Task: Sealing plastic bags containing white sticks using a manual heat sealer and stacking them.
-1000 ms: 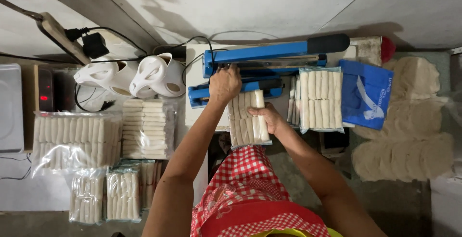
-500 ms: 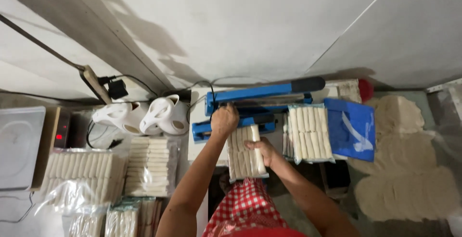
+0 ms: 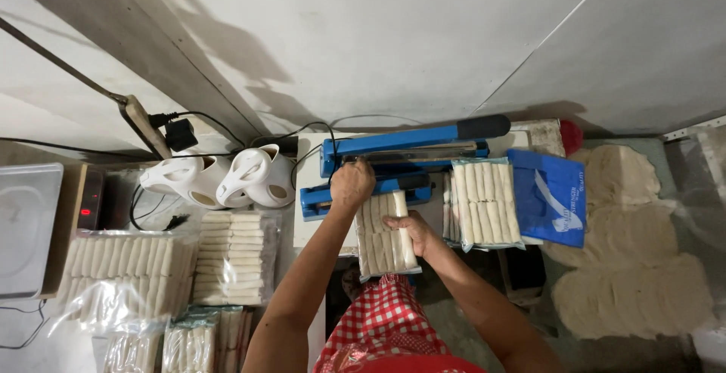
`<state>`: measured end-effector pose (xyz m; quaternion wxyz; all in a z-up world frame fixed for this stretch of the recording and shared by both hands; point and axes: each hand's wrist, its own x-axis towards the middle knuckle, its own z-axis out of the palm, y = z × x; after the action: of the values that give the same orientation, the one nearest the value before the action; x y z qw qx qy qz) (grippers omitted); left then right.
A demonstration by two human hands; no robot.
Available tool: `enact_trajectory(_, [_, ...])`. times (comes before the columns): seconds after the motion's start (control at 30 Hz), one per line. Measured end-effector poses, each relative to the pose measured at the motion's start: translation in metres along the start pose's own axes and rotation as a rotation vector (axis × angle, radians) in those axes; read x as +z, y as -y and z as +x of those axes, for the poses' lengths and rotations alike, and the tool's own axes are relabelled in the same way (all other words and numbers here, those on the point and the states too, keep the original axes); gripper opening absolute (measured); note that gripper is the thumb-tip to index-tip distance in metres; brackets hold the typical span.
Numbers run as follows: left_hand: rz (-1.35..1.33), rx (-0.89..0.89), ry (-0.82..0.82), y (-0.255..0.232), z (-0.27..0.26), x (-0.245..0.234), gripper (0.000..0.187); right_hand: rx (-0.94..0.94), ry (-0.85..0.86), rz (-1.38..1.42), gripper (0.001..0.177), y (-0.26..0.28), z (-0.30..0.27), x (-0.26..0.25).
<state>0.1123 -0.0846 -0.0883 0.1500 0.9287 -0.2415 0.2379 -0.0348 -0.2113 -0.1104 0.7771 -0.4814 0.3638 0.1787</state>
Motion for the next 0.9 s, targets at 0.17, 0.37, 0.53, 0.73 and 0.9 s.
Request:
enact_trajectory(0.17, [0.005,0.034,-0.043,0.009,-0.004,0.02,0.022,0.002,-0.038,-0.016,0.049,-0.018,0.023,-0.015])
enact_trajectory(0.37, [0.067,0.155,-0.134,0.016,-0.012,0.039,0.018,-0.027,-0.086,-0.033,0.042,0.038,-0.056,0.041])
enact_trajectory(0.53, [-0.145,-0.134,0.354,0.024,0.004,0.007,0.038,-0.073,-0.078,-0.027,0.04,0.002,-0.007,0.009])
enact_trajectory(0.73, [-0.293,-0.512,0.651,0.048,0.032,-0.031,0.054,-0.067,-0.058,0.016,0.037,0.005,-0.018,0.014])
enact_trajectory(0.9, [-0.188,-0.449,0.562,0.038,0.009,-0.004,0.047,-0.091,-0.025,0.043,0.038,-0.001,-0.001,-0.004])
